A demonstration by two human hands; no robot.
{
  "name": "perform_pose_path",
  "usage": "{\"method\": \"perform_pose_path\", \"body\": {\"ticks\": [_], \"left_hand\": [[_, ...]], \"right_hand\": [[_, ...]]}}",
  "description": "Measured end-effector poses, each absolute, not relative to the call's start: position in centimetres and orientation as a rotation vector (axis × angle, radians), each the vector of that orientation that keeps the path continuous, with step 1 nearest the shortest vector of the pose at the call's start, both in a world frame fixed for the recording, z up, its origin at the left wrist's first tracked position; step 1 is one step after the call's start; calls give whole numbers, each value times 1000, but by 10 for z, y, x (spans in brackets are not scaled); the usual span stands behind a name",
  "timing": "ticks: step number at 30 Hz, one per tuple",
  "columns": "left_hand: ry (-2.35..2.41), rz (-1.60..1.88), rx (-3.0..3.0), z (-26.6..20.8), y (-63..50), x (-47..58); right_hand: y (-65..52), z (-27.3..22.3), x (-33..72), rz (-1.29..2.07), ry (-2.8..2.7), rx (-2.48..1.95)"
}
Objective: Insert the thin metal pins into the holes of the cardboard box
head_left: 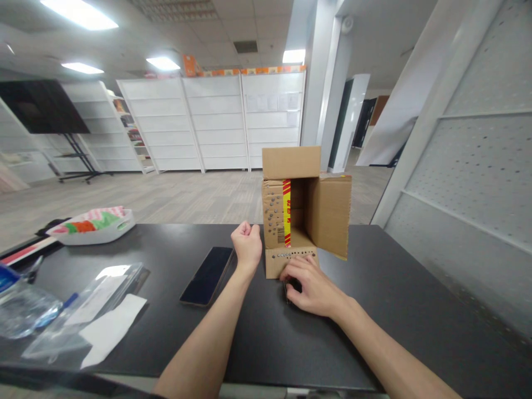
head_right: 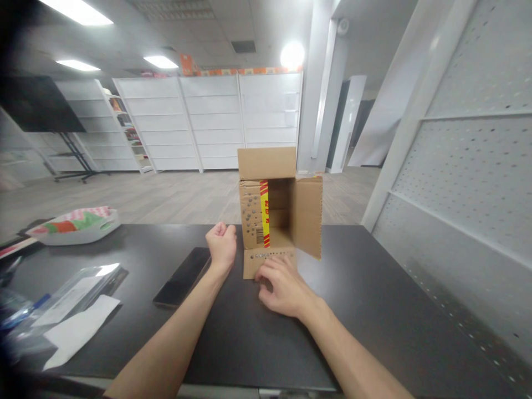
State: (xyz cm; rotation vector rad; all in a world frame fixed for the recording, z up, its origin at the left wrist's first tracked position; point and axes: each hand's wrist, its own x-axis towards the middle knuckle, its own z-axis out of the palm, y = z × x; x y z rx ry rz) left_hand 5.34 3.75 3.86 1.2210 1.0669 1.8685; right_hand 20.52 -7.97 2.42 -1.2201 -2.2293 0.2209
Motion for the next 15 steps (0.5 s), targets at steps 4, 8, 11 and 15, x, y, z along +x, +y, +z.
{"method": "perform_pose_path", "body": {"ticks": [4,8,11,15], "left_hand": [[923,1841,943,41,40,56],[857,1798,774,46,39,57],[814,1761,702,49,38,55],[757,1660,627,51,38,52]], "right_hand": [[-81,25,203,263,-2282,-1219],[-83,25,201,287,-2309,-1229],[-83,25,201,302,-2315,-1239],[-83,24,201,313,-2328,-1232]]}}
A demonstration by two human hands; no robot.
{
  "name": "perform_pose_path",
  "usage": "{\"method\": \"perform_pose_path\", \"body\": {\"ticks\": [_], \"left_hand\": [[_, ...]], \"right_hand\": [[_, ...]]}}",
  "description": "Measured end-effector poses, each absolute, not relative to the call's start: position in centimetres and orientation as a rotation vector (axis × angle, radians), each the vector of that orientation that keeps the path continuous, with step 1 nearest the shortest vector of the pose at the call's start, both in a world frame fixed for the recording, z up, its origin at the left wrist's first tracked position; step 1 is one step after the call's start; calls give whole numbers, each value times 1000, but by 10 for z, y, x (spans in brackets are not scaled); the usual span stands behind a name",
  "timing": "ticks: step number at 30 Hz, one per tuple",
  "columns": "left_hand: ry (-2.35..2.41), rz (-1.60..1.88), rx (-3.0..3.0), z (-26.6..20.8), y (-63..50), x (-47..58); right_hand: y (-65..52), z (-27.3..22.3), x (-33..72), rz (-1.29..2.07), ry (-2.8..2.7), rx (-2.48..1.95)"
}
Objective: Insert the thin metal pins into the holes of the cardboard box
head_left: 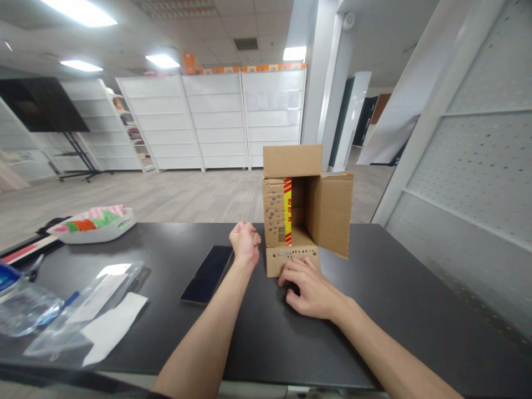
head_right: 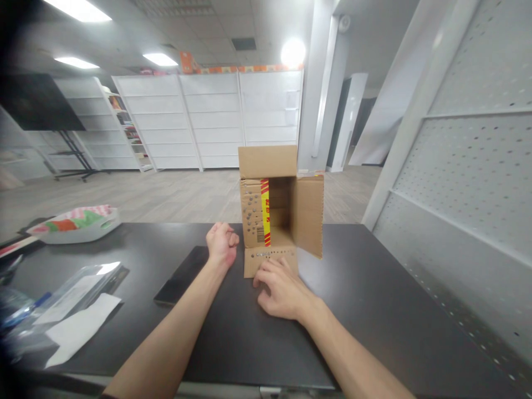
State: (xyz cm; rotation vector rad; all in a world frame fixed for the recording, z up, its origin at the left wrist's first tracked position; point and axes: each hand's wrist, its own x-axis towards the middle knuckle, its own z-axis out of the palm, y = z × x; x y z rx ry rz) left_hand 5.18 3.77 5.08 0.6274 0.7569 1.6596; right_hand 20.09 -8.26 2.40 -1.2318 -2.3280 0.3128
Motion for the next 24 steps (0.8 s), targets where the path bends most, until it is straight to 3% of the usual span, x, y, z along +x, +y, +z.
{"method": "perform_pose_path", "body": {"ticks": [24], "left_hand": [[557,1339,285,61,35,45]], "right_hand": [[-83,23,198,340,-2363,-1212]]}}
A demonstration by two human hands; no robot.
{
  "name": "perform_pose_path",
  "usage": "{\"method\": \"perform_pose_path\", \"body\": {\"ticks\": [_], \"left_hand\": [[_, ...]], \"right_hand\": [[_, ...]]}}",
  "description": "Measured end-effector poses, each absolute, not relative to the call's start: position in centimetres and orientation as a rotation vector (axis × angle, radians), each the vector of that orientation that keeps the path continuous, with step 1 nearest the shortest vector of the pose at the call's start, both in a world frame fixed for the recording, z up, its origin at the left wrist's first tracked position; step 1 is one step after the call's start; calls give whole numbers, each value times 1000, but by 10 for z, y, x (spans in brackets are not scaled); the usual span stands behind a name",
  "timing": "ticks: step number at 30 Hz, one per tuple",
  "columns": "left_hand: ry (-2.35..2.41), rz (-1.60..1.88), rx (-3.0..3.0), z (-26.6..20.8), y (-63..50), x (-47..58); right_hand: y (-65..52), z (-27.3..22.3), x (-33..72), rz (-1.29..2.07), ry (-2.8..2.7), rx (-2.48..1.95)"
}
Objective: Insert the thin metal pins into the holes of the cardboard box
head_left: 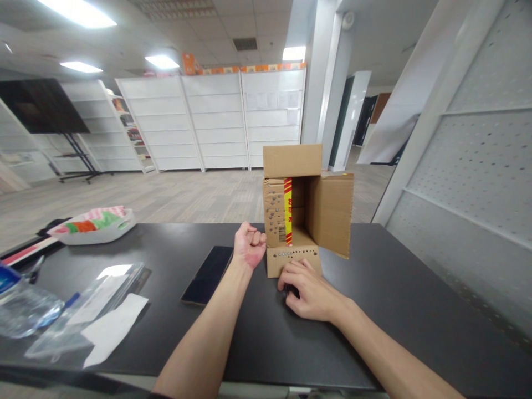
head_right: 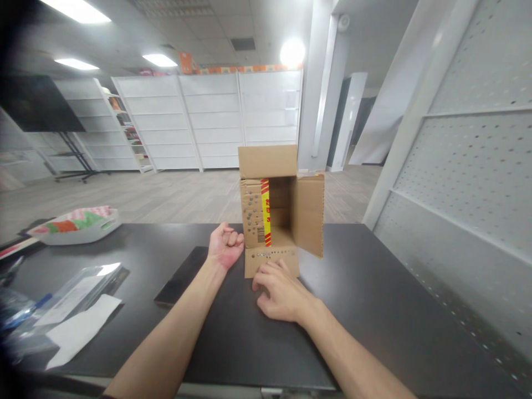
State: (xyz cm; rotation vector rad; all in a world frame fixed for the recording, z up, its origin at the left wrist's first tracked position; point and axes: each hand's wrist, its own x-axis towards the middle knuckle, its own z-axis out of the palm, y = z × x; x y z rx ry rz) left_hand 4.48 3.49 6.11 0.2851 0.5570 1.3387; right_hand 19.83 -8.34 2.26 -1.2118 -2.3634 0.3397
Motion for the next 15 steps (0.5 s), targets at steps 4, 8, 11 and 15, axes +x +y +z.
{"method": "perform_pose_path", "body": {"ticks": [4,8,11,15], "left_hand": [[542,1331,275,60,37,44],[529,1326,276,60,37,43],[522,1325,276,60,37,44],[526,1321,292,59,37,44]], "right_hand": [[-83,23,198,355,-2366,-1204],[-84,25,196,377,-2398,-1212],[-85,28,193,388,-2425,-1210],[-87,31,191,406,-2468,-1200]]}}
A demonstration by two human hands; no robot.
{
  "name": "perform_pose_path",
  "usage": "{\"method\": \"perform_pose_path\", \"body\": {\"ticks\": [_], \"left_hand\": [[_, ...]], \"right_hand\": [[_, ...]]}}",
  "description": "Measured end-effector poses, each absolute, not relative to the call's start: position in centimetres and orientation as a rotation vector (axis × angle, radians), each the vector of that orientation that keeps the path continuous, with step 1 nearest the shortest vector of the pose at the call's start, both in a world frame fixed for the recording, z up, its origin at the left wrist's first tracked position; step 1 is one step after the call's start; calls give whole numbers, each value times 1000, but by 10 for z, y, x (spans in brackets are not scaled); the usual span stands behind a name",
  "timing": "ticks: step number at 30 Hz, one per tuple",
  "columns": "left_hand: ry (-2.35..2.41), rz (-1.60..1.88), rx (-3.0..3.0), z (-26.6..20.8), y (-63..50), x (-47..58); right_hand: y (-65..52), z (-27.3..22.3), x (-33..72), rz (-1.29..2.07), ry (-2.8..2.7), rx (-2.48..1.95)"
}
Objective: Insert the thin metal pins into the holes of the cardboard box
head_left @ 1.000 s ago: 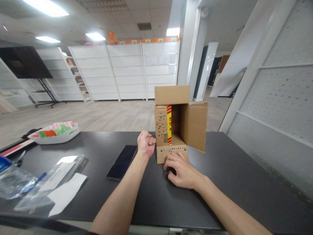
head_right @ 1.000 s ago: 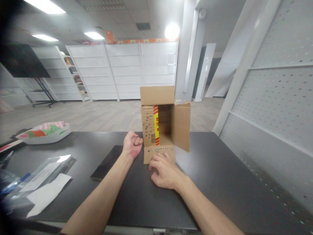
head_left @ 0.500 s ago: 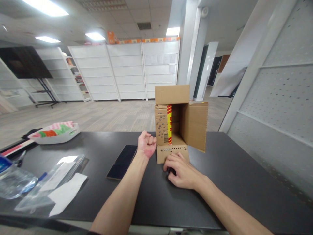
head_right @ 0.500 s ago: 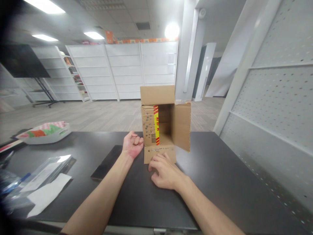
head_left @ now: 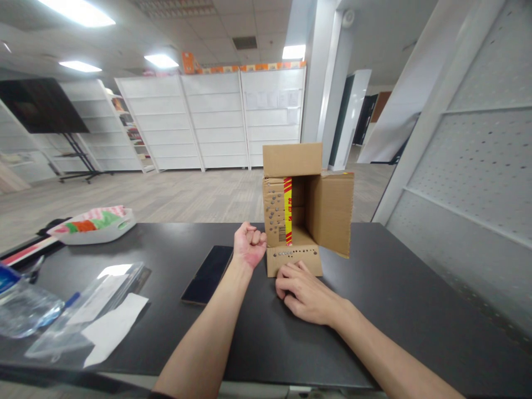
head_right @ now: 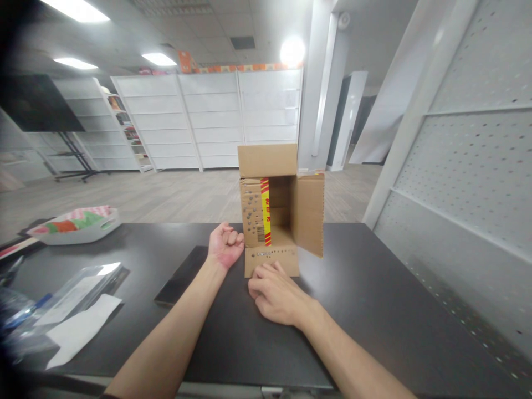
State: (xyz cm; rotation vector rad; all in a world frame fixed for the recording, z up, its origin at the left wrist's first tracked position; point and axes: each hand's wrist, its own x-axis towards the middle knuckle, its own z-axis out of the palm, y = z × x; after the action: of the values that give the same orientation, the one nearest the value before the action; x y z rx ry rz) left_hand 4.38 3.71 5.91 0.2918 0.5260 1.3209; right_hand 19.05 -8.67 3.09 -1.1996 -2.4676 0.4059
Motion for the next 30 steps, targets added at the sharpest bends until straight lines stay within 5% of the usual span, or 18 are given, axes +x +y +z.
{"method": "perform_pose_path", "body": {"ticks": [12,30], "left_hand": [[505,1321,265,63,34,44],[544,1329,280,63,35,43]], "right_hand": [[-86,29,188,332,-2438,-1224],[-58,10,211,200,-1524,-1129]]}}
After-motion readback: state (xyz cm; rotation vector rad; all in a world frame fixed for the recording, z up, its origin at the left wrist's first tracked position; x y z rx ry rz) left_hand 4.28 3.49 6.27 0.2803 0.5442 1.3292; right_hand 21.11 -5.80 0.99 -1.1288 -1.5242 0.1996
